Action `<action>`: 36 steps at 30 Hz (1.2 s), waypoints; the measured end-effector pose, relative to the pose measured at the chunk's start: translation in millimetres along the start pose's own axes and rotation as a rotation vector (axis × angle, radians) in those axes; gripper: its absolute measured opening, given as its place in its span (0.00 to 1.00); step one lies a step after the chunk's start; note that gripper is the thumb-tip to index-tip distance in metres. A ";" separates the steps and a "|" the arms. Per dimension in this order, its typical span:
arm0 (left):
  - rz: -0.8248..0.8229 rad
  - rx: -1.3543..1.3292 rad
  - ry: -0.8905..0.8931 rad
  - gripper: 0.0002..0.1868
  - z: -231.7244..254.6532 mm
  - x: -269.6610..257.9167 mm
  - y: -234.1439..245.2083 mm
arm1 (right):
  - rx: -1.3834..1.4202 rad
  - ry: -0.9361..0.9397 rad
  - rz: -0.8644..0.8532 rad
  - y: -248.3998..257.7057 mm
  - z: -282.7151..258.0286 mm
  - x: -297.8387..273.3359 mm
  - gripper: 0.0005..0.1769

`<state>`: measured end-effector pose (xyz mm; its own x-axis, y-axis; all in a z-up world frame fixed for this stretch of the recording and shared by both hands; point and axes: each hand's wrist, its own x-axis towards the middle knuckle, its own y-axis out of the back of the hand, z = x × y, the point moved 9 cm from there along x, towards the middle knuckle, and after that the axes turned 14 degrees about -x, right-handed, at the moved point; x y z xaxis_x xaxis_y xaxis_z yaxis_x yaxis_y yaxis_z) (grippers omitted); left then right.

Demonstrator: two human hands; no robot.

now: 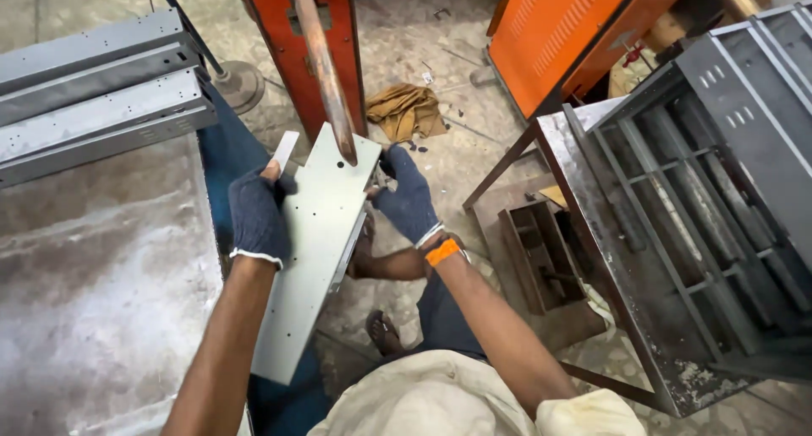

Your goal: Assembling and spot welding various metal panels to construct a frame or enclosure.

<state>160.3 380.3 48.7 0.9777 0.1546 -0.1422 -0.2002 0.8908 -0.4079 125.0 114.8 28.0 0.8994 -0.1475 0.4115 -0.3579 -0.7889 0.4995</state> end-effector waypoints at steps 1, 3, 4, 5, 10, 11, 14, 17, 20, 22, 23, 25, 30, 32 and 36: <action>0.000 0.000 0.001 0.19 5.2 -0.8 -4.6 | 0.000 0.000 0.000 -0.9 -0.1 3.6 0.44; 0.053 -0.210 0.107 0.15 5.8 -1.4 -11.1 | 0.155 -0.027 -0.024 -5.4 2.7 12.3 0.45; 0.051 -0.209 0.107 0.15 -5.3 3.4 -4.0 | 0.156 -0.028 -0.021 -6.9 6.6 14.6 0.45; 0.014 -0.104 0.024 0.16 -8.0 8.5 2.4 | 0.213 -0.062 -0.048 -12.7 12.4 16.5 0.44; -0.102 0.216 -0.207 0.23 30.3 -16.0 -15.8 | 0.364 -0.108 -0.089 -27.8 31.7 5.6 0.42; -0.120 0.224 -0.160 0.20 39.5 -26.4 -25.5 | 0.369 -0.092 -0.079 -25.5 28.1 4.2 0.41; -0.133 0.335 -0.146 0.16 54.3 -41.0 -31.7 | 0.321 -0.047 -0.028 0.8 -16.4 6.1 0.39; -0.212 0.391 -0.217 0.13 67.4 -48.8 -39.4 | 0.168 -0.017 0.072 38.9 -53.4 -3.7 0.34; -0.399 0.308 -0.236 0.13 70.2 -49.5 -41.3 | 0.040 -0.055 0.118 59.8 -75.0 -24.0 0.26; -0.505 0.263 -0.211 0.11 68.3 -51.0 -36.6 | 0.002 -0.097 0.104 69.4 -103.2 -32.2 0.21; -0.567 0.317 -0.196 0.11 65.8 -51.2 -38.3 | 0.016 -0.094 0.031 69.9 -125.9 -29.9 0.22; -0.638 0.374 -0.174 0.12 62.7 -52.3 -39.5 | 0.030 -0.100 -0.034 65.4 -154.0 -27.4 0.23; -0.669 0.507 -0.218 0.10 71.6 -60.0 -50.7 | -0.063 0.225 0.003 46.8 -179.1 -36.7 0.13; -0.656 0.473 -0.256 0.11 72.9 -64.0 -54.3 | -0.059 0.198 0.021 60.9 -169.4 -39.5 0.11; -0.456 0.355 -0.238 0.24 62.1 -52.0 -51.3 | -0.116 -0.069 0.266 95.6 -108.5 -44.2 0.06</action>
<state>123.7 353.1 133.0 0.9554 -0.2201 0.1969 0.2340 0.9709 -0.0501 23.8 110.7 140.4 0.7836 -0.3831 0.4891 -0.6062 -0.6440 0.4667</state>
